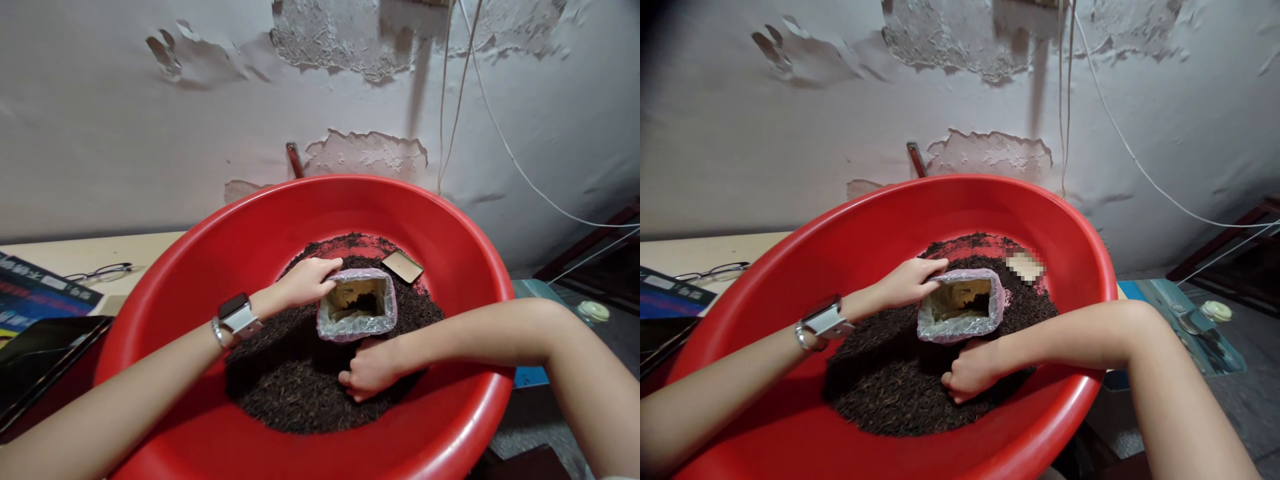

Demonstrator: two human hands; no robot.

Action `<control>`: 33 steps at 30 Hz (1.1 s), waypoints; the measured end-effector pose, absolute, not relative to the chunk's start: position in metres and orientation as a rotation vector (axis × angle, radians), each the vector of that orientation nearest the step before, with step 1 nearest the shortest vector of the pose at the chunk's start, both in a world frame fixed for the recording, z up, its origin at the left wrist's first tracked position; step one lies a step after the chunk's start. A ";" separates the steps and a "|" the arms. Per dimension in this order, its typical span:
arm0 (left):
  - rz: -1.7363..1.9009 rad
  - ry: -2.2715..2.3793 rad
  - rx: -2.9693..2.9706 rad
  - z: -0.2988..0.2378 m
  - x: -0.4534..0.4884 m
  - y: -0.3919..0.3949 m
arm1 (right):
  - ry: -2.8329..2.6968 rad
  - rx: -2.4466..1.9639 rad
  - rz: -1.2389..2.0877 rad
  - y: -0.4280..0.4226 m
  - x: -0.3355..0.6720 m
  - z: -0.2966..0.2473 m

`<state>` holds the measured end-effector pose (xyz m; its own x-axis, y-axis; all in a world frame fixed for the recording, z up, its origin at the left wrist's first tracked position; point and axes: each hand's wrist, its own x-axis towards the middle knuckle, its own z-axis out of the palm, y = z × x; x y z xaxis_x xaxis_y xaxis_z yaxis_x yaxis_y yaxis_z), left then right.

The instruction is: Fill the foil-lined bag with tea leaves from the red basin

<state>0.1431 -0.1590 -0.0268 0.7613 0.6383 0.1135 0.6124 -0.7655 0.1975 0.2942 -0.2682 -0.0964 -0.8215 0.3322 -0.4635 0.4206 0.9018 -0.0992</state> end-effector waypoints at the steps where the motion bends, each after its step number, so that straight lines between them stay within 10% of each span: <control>1: 0.268 0.997 2.810 -0.027 0.143 -0.159 | 2.622 0.579 -0.283 -0.269 0.294 -0.098; 33: 0.257 1.007 2.783 -0.026 0.143 -0.159 | 2.875 1.104 0.224 -0.232 0.306 -0.039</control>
